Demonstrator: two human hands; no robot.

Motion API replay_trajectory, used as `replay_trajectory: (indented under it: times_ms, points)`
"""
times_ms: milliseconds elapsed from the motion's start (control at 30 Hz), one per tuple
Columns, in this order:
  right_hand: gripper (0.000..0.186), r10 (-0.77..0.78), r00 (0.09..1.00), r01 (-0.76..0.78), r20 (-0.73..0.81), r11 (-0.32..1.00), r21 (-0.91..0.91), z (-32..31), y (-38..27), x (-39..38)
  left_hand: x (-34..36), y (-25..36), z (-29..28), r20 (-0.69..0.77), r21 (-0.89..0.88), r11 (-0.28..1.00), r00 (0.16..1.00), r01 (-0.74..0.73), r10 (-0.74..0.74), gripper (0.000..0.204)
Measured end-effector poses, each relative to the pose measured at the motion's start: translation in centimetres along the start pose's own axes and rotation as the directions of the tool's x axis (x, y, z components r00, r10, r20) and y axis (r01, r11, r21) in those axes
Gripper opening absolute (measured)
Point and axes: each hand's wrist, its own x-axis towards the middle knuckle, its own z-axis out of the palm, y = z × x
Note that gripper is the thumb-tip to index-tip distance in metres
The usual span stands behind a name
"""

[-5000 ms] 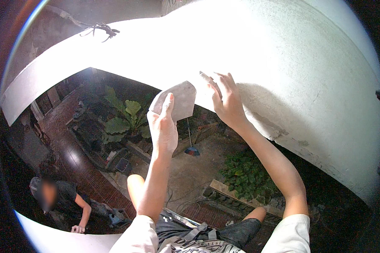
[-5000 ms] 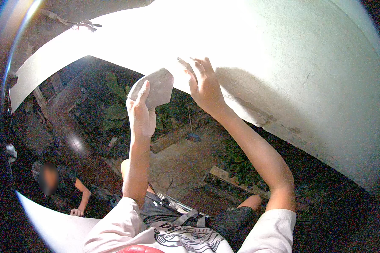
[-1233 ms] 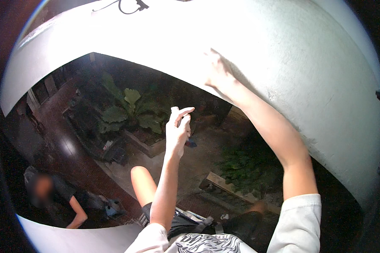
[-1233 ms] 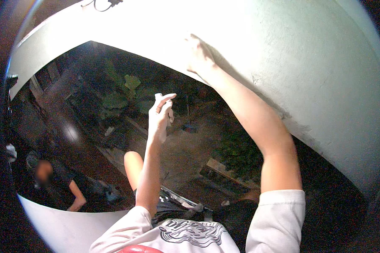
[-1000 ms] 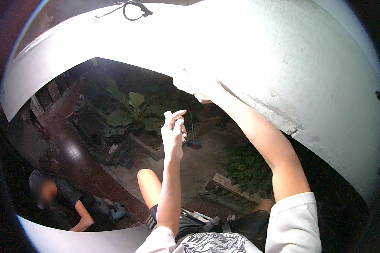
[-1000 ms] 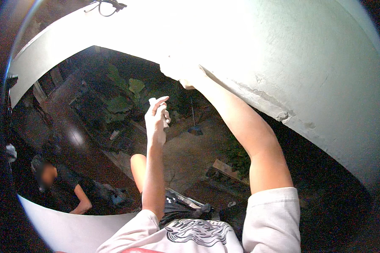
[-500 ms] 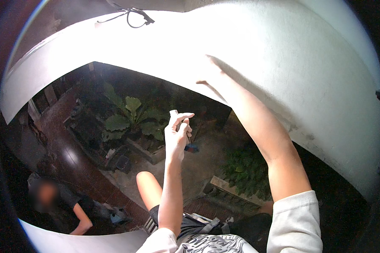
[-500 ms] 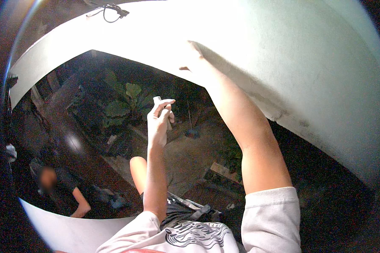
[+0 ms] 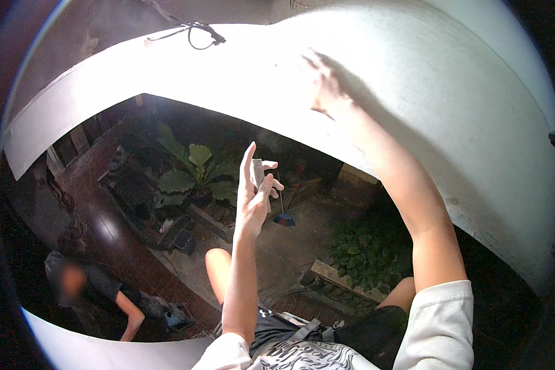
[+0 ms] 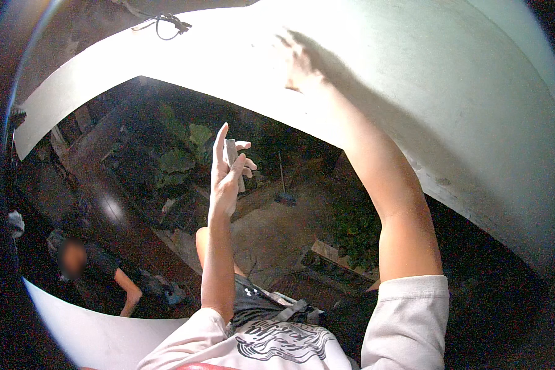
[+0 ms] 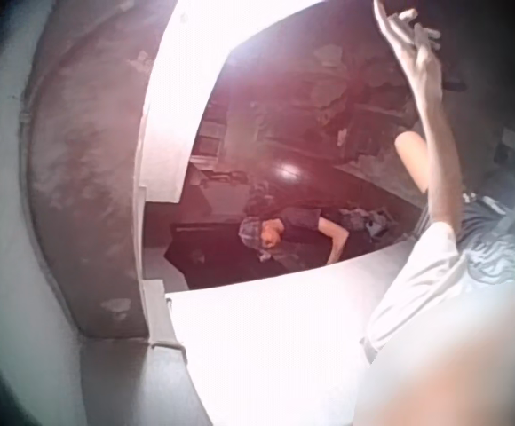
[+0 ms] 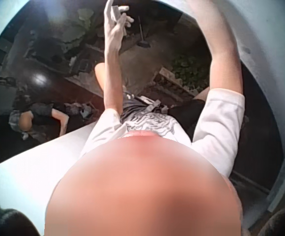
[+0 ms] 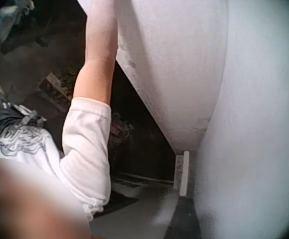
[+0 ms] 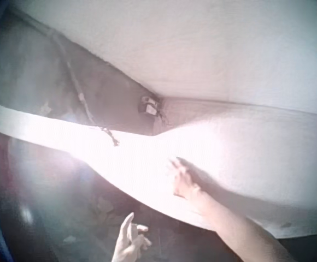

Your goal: The person smooths a white wall surface using a sanding block and a putty knife. They alternate between sanding and scraping motions while standing on a ladder, with another person visible below.

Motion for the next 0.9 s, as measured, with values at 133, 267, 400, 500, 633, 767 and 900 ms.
replay_trajectory:
  times_ms: [133, 267, 400, 500, 633, 767, 900]
  points:
    - [0.061, 0.033, 0.946, -0.049, -0.323, 0.998, -0.042, -0.4, -0.1, -0.6, -0.3, 0.1, 0.4, 0.002, -0.032, 0.994, 0.994, 0.105, -0.105, 0.061]
    - [0.058, -0.142, 0.99, 0.127, 0.0, 0.891, 0.437, -1.2, -2.4, -2.1, -0.3, 0.3, 0.9, 0.031, -0.052, 0.995, 0.996, 0.081, -0.08, 0.048]
    - [0.059, -0.204, 0.959, 0.104, 0.195, 0.898, 0.427, -2.5, 0.0, -0.1, -0.1, 1.1, 1.4, -0.016, -0.09, 0.991, 0.995, 0.095, -0.096, 0.04]
    - [0.06, -0.022, 0.998, 0.038, -0.059, 0.959, 0.282, -3.0, 2.9, 2.9, 0.1, 1.3, 1.9, -0.123, -0.123, 0.98, 0.978, 0.154, -0.169, 0.037]
    - [0.063, 0.092, 0.931, -0.159, -0.354, 0.974, -0.164, -2.2, 5.5, 6.8, 0.5, 0.3, 2.0, -0.198, -0.094, 0.989, 0.972, 0.112, -0.129, 0.038]
    - [0.077, -0.108, 0.985, 0.122, -0.134, 0.988, 0.098, -2.0, 6.9, 8.5, 0.9, -1.3, 1.0, -0.25, -0.132, 0.97, 0.94, 0.202, -0.23, 0.04]
    - [0.078, -0.026, 0.987, 0.012, -0.157, 0.996, -0.089, -4.1, 8.6, 10.2, 0.8, -2.5, 0.2, -0.248, -0.111, 0.977, 0.947, 0.181, -0.204, 0.043]
